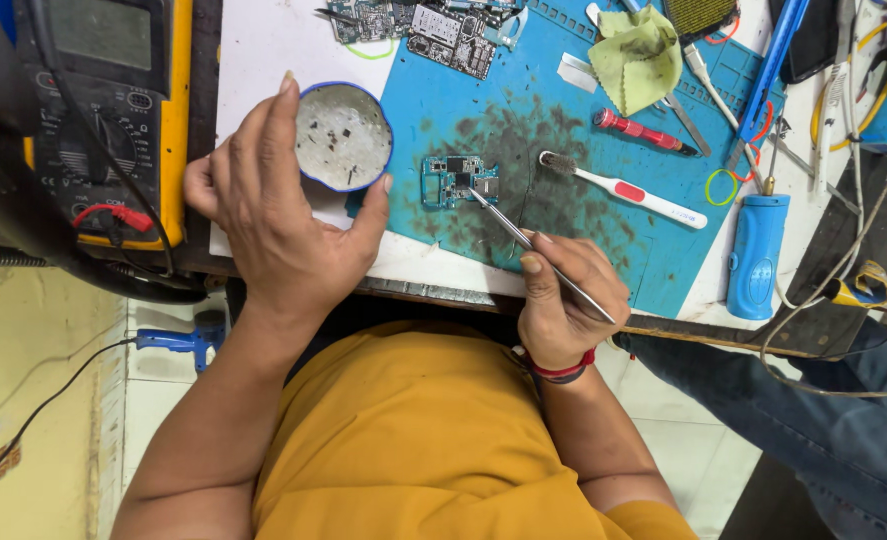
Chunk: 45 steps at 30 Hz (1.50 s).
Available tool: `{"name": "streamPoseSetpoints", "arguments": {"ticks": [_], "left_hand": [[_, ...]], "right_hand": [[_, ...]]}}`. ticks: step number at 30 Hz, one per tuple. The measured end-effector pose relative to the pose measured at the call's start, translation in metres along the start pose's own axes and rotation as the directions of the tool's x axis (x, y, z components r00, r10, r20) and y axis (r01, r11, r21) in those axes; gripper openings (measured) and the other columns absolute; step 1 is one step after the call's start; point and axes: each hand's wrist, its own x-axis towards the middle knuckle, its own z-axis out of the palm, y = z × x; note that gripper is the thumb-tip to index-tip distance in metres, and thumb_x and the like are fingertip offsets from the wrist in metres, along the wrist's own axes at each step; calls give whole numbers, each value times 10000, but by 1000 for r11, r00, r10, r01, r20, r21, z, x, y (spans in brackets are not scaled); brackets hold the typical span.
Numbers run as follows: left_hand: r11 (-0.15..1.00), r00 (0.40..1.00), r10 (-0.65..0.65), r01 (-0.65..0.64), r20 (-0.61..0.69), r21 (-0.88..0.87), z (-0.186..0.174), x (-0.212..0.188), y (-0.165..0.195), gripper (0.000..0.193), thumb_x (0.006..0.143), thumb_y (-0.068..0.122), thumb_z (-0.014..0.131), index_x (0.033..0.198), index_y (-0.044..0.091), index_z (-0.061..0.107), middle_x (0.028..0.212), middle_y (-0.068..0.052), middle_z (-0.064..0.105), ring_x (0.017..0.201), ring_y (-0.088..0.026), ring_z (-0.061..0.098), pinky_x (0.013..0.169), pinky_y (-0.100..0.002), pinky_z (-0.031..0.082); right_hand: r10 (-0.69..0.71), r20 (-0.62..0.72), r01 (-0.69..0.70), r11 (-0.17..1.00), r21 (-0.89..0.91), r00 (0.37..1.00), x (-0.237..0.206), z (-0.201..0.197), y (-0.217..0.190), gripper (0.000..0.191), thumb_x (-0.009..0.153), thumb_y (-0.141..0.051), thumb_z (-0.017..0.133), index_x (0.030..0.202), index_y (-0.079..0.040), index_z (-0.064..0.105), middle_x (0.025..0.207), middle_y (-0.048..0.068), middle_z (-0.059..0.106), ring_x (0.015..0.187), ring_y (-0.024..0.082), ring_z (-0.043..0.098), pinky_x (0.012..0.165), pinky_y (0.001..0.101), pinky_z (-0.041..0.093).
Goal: The person solders components on a disassembled phone motherboard at a repair bench. They hold the board with tweezers while applying a soldering iron to its contacts, dip into a small bowl of flux, and reposition the board to work on different sections.
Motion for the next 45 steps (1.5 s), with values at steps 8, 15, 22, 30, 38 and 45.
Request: {"name": "streamPoseSetpoints", "arguments": {"ticks": [8, 15, 22, 30, 38, 45], "left_hand": [[993, 992, 115, -114, -49, 22, 9, -1, 2, 572, 1013, 372, 727, 1411, 10, 533, 1539, -205, 482, 1423, -348, 432, 1204, -555, 109], [972, 970, 237, -237, 50, 2, 25, -8, 16, 190, 994, 336, 768, 1060, 160, 742, 1552, -113, 519, 1432, -280, 442, 1240, -542, 85], [967, 966, 253, -252, 55, -18, 28, -7, 15, 157, 959, 302, 784, 1046, 177, 744, 1538, -103, 538, 1424, -256, 455, 1240, -542, 89], [965, 962, 263, -264, 74, -7, 30, -6, 13, 131, 959, 298, 783, 943, 179, 730, 1546, -101, 543, 1437, -253, 457, 1255, -536, 60], [964, 961, 267, -267, 74, -10, 31, -6, 13, 131, 953, 297, 788, 924, 185, 725, 1543, -97, 547, 1434, -252, 458, 1254, -537, 59], [963, 960, 268, -268, 81, -21, 31, -6, 11, 137, 949, 294, 791, 923, 181, 719, 1537, -99, 548, 1437, -252, 460, 1253, -538, 54]], "right_hand": [[60, 18, -60, 998, -31, 998, 1, -6, 2, 130, 978, 0, 774, 1086, 53, 725, 975, 158, 748, 794, 191, 682, 745, 261, 520], [65, 31, -64, 998, -25, 997, 4, -1, 10, 125, 973, 14, 773, 1081, 52, 725, 963, 153, 744, 782, 187, 682, 725, 255, 517], [55, 27, -54, 997, -51, 998, 5, 2, 13, 114, 968, 26, 773, 1070, 50, 727, 962, 155, 747, 776, 186, 682, 718, 256, 517], [51, 28, -49, 997, -53, 998, 5, 3, 13, 105, 967, 22, 768, 1058, 47, 723, 962, 152, 750, 781, 190, 689, 723, 258, 522], [51, 4, -51, 997, -57, 999, 3, 3, 16, 102, 970, 15, 767, 1056, 49, 723, 968, 157, 746, 789, 195, 693, 735, 261, 523], [29, -18, -30, 998, -57, 999, 1, 3, 18, 103, 977, 15, 762, 1064, 47, 718, 989, 166, 745, 809, 201, 688, 756, 271, 524]]}}
